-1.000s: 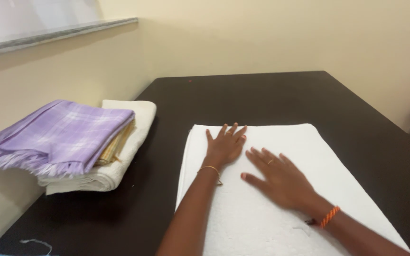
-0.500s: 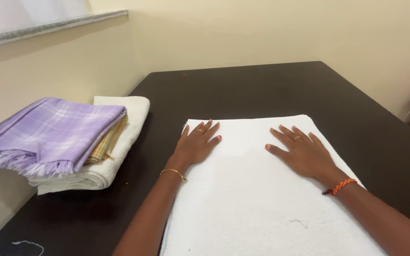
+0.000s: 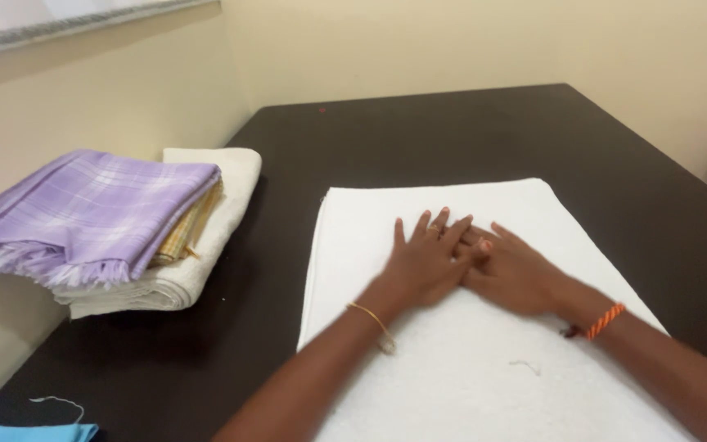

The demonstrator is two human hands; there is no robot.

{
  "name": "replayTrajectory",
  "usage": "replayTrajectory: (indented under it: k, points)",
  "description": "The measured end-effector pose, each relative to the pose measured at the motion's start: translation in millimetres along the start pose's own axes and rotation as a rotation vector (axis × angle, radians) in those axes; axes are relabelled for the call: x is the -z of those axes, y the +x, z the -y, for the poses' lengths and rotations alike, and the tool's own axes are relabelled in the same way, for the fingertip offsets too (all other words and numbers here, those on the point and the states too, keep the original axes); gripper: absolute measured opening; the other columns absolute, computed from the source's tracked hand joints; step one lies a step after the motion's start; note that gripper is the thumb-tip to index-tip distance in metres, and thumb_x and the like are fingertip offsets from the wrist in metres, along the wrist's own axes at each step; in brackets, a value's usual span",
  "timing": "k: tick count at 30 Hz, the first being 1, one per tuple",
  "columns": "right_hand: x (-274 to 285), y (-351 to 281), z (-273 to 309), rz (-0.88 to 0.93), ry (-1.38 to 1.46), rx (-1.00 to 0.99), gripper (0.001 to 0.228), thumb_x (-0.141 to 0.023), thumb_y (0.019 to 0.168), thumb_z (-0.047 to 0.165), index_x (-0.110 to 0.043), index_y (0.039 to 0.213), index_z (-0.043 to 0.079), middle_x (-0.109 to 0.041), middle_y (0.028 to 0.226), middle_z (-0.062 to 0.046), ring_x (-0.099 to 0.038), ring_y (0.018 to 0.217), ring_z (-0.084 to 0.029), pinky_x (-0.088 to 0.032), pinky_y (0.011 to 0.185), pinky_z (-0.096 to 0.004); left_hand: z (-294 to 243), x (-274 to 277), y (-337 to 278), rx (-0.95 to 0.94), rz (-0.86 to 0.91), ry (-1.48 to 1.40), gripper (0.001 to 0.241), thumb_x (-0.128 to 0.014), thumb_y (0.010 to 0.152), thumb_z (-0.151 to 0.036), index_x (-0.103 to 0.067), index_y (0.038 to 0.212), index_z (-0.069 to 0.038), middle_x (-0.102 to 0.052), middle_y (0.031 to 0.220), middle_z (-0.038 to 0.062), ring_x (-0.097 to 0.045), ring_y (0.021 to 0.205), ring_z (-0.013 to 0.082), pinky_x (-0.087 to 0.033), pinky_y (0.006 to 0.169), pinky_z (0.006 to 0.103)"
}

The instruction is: The person spreads a white towel on a dark table and smooths it out. They fold the towel in half lengthwise, then fold it again to create a compact rectangular shape, smoothing the fabric after each fold.

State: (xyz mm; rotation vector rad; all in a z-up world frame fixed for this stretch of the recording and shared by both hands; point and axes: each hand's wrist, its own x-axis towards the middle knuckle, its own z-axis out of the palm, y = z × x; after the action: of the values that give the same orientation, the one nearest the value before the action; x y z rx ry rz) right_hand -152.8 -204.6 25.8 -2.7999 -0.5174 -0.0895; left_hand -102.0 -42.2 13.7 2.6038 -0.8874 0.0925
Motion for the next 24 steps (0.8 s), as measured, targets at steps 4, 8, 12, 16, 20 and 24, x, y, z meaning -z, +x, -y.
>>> replayTrajectory:
  k: [4, 8, 12, 16, 20, 24]
  points:
    - [13.1, 3.2, -3.9, 0.113, -0.173, 0.019, 0.055, -0.041, 0.099, 0.054, -0.054, 0.145, 0.028, -0.023, 0.169, 0.0, -0.016, 0.156, -0.018, -0.005, 0.125, -0.051, 18.3, 7.1, 5.7, -0.16, 0.057, 0.064, 0.087, -0.018, 0.093, -0.074, -0.019, 0.163, -0.023, -0.02, 0.169, 0.007, -0.012, 0.156, 0.0309, -0.001, 0.122, 0.0621]
    - [1.2, 5.0, -21.6, 0.039, -0.18, 0.074, 0.06, -0.038, 0.097, 0.063, -0.048, 0.148, 0.032, -0.022, 0.17, -0.001, -0.013, 0.158, -0.02, -0.007, 0.126, -0.052, 28.5, 0.2, 8.8, -0.231, 0.012, 0.068, 0.09, -0.017, 0.093, -0.077, -0.018, 0.164, -0.021, -0.022, 0.169, 0.004, -0.016, 0.156, 0.0286, -0.005, 0.123, 0.0602]
    - [3.6, 5.8, -17.0, 0.047, -0.159, -0.019, 0.081, -0.034, 0.089, 0.074, -0.033, 0.161, 0.037, -0.021, 0.166, 0.004, -0.011, 0.156, -0.018, -0.006, 0.125, -0.051, 39.6, 7.7, 10.2, -0.2, 0.015, 0.086, 0.09, -0.019, 0.093, -0.079, -0.02, 0.163, -0.022, -0.019, 0.169, 0.005, -0.014, 0.157, 0.0286, -0.006, 0.125, 0.0556]
    - [7.5, 2.8, -16.8, -0.018, -0.147, -0.129, 0.079, -0.031, 0.087, 0.078, -0.031, 0.157, 0.04, -0.022, 0.168, 0.006, -0.012, 0.155, -0.02, -0.005, 0.123, -0.054, 43.1, 21.1, 6.3, -0.064, 0.033, 0.19, 0.09, -0.026, 0.09, -0.08, -0.024, 0.161, -0.025, -0.018, 0.17, 0.003, -0.011, 0.156, 0.031, -0.003, 0.124, 0.0565]
    - [7.2, 1.1, -17.3, -0.078, -0.13, -0.169, 0.078, -0.032, 0.088, 0.078, -0.034, 0.156, 0.04, -0.027, 0.167, 0.006, -0.017, 0.155, -0.02, -0.009, 0.123, -0.055, 49.1, 15.6, 11.4, 0.03, 0.015, 0.171, 0.083, -0.024, 0.092, -0.076, -0.025, 0.161, -0.031, -0.016, 0.17, 0.001, -0.008, 0.156, 0.0307, 0.0, 0.124, 0.056]
    - [-0.3, 1.1, -19.5, -0.104, -0.141, -0.162, 0.078, -0.031, 0.089, 0.079, -0.034, 0.156, 0.04, -0.027, 0.167, 0.005, -0.018, 0.155, -0.022, -0.01, 0.124, -0.055, 55.0, 11.1, 2.8, 0.007, 0.002, 0.15, 0.08, -0.024, 0.093, -0.075, -0.026, 0.161, -0.031, -0.017, 0.17, 0.0, -0.008, 0.157, 0.029, 0.0, 0.125, 0.0545]
